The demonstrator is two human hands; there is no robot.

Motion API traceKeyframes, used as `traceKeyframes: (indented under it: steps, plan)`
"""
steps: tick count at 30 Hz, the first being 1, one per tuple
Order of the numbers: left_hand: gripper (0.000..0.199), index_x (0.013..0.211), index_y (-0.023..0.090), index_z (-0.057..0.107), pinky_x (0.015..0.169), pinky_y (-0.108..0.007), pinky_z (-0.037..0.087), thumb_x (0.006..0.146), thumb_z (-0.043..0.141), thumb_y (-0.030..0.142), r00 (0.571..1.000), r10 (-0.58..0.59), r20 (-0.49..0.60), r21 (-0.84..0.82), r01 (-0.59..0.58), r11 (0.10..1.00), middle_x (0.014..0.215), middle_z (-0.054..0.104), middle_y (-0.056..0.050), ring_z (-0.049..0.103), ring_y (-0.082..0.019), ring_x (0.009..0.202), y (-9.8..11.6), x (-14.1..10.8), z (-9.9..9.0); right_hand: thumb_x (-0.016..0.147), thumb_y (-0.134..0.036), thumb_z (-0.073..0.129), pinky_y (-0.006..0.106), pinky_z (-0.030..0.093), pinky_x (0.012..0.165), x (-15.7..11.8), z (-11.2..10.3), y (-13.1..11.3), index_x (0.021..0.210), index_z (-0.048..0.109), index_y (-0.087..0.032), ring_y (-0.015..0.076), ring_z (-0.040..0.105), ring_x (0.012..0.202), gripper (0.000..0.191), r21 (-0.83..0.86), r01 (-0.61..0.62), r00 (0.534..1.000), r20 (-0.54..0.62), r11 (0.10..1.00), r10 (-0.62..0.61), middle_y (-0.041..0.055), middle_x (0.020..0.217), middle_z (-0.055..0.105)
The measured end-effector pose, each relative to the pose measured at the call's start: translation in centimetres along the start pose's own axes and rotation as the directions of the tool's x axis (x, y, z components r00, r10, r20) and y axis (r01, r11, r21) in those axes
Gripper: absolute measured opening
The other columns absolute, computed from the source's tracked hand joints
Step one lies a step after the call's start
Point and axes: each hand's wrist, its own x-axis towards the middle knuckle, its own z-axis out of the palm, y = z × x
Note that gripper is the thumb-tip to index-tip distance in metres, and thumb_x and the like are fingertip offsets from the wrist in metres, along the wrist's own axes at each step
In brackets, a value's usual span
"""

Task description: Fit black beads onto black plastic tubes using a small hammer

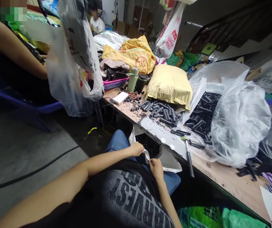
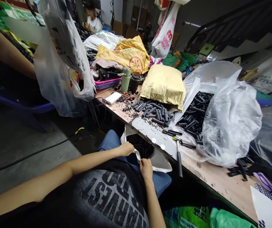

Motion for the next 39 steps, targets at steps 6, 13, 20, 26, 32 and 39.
traceKeyframes:
  steps: [6,13,20,26,32,39]
  plan:
    - [0.024,0.08,0.013,0.069,0.072,-0.032,0.047,0.089,0.055,0.03,1.0,0.022,0.021,-0.032,-0.021,0.999,0.083,0.071,-0.012,0.067,-0.024,0.081,-2.6,-1.4,0.2,0.086,-0.02,0.053,0.029,0.036,0.078,-0.4,-1.5,-1.2,0.095,0.063,-0.02,0.0224,0.056,0.094,0.013,-0.152,-0.072,0.994,0.074,0.986,0.084,0.0058,0.093,0.067]
    - [0.024,0.079,0.012,0.068,0.072,-0.035,0.047,0.09,0.055,0.03,0.998,0.056,-0.015,-0.03,-0.056,0.998,0.079,0.07,-0.012,0.066,-0.023,0.075,-2.3,-2.6,-0.9,0.091,-0.021,0.048,0.027,0.034,0.073,-0.2,-1.5,-0.3,0.084,0.065,-0.018,0.0189,0.059,0.082,0.019,-0.098,-0.016,0.992,0.121,0.995,0.027,0.0054,0.08,0.067]
    - [0.022,0.074,0.014,0.068,0.068,-0.03,0.046,0.087,0.059,0.029,0.985,0.136,0.109,-0.047,-0.131,0.99,0.077,0.07,-0.01,0.066,-0.021,0.071,-3.6,-4.4,-2.1,0.089,-0.02,0.052,0.027,0.034,0.075,-0.4,-2.4,-2.5,0.083,0.066,-0.018,0.0184,0.059,0.086,0.015,-0.052,0.009,0.981,0.192,0.999,0.001,0.0043,0.082,0.068]
    - [0.025,0.086,0.017,0.072,0.069,-0.025,0.046,0.086,0.06,0.039,0.963,0.203,0.178,-0.249,-0.155,0.956,0.085,0.072,-0.007,0.067,-0.019,0.08,-2.2,-1.1,-5.1,0.089,-0.021,0.053,0.026,0.036,0.074,-0.8,-2.6,-2.9,0.086,0.067,-0.019,0.0182,0.06,0.086,0.014,-0.015,-0.037,0.959,0.28,0.999,0.039,0.0041,0.083,0.069]
    - [0.031,0.106,0.015,0.068,0.085,-0.03,0.048,0.089,0.054,0.036,0.962,-0.212,-0.172,-0.343,0.144,0.928,0.101,0.071,-0.009,0.065,-0.02,0.092,-6.6,5.1,-9.2,0.088,-0.02,0.055,0.026,0.037,0.073,-1.0,-2.3,-3.0,0.086,0.067,-0.018,0.0202,0.062,0.089,0.012,-0.005,-0.055,0.951,0.303,0.998,0.054,0.006,0.084,0.07]
    - [0.039,0.121,0.008,0.058,0.094,-0.037,0.044,0.09,0.045,0.027,0.809,-0.476,-0.344,-0.251,0.41,0.877,0.113,0.065,-0.017,0.059,-0.027,0.107,-13.0,16.0,-11.9,0.087,-0.026,0.06,0.027,0.04,0.076,-0.6,-1.8,-2.8,0.088,0.068,-0.019,0.0211,0.063,0.091,0.01,0.018,-0.076,0.943,0.327,0.997,0.066,0.0066,0.087,0.071]
